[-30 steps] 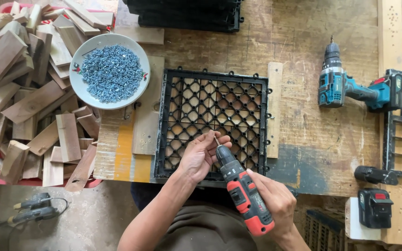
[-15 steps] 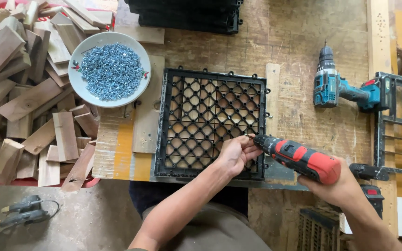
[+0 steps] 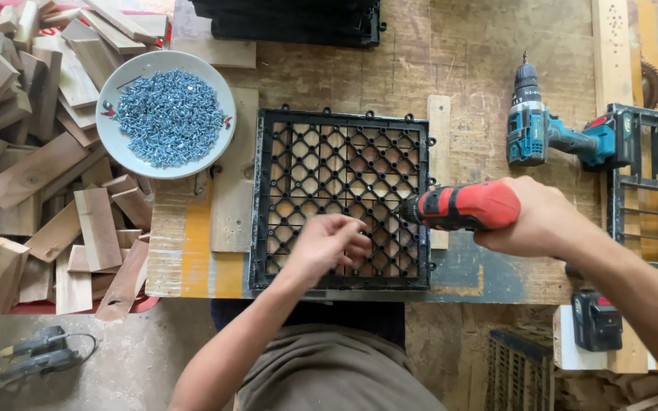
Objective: Fastening a black plastic grid onto a wooden board using screws and a cordless drill
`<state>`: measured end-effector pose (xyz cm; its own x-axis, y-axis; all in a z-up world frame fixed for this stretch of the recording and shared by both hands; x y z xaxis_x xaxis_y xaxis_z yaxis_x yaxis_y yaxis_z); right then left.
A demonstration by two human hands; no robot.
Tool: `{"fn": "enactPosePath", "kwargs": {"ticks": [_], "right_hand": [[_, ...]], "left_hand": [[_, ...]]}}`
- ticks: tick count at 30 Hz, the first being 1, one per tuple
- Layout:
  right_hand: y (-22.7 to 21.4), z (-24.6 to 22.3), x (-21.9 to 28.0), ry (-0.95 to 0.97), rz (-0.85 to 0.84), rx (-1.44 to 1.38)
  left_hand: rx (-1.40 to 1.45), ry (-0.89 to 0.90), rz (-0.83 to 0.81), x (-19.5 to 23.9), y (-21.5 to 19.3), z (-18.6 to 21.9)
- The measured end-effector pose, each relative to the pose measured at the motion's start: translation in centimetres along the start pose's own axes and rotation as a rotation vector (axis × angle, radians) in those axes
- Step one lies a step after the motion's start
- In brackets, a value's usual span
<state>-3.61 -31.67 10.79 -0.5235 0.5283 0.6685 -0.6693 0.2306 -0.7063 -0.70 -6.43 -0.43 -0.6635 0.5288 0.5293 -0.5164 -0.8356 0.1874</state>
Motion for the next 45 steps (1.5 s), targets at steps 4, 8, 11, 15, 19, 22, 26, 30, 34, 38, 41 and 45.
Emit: {"fn": "enactPosePath", "kwargs": {"ticks": [4, 8, 11, 15, 19, 22, 26, 30, 34, 38, 41, 45], "right_hand": [[-1.3, -1.4, -0.3, -0.007, 0.051, 0.076], [-1.1, -2.1, -0.5, -0.035, 0.051, 0.2], [-0.3, -1.6, -1.3, -0.057, 0.082, 0.253], [0.4, -1.4, -0.2, -0.178, 0.157, 0.392], [0.5, 2.7, -2.4, -0.189, 0.118, 0.195], [0.8, 6.6, -3.8, -0.25, 0.039, -0.457], [2.3, 9.2, -4.5, -0.32, 0.191, -0.865], [4.9, 9.9, -5.6, 0.112, 0.185, -0.769], [5.6, 10.3, -5.4, 0.074, 0.151, -0.78], [5.6, 11.9, -4.9, 0.006, 0.23, -0.788], [5.7, 11.6, -2.5, -0.027, 0.218, -0.827], [8.2, 11.5, -2.8, -0.407, 0.168, -0.854]], "left_hand": [[-0.433, 0.382, 0.285, -0.6, -6.1, -0.7], [-0.844, 0.453, 0.243, -0.6, -6.2, -1.3], [-1.042, 0.534, 0.065, -2.6, -3.1, -4.5], [-1.168, 0.904, 0.082, -5.5, -0.1, -9.1], [-1.159, 0.957, 0.05, -6.1, -0.3, -8.9], [-1.13, 0.965, 0.068, -5.5, -0.5, -8.9], [-1.011, 0.849, 0.019, -4.9, -1.0, -8.2], [-0.852, 0.767, 0.026, -4.2, -1.4, -6.9], [-0.743, 0.734, 0.068, -2.9, -1.8, -5.5], [-0.551, 0.673, 0.181, -2.4, -1.8, -4.8], [-0.444, 0.656, 0.23, -2.3, -2.2, -4.8], [-0.158, 0.502, 0.037, -3.0, -1.5, -3.9]]}}
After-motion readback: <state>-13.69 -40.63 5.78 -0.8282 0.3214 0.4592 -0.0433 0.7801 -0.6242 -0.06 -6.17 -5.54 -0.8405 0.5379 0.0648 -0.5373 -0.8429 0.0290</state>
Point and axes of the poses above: each hand's wrist, its own x-axis away from the middle knuckle, its own y-axis out of the palm, z = x × y, the point moved 3 cm from there along -x, towards the middle knuckle, and after that the axes turned 11 degrees about y, right-handed, at the moved point
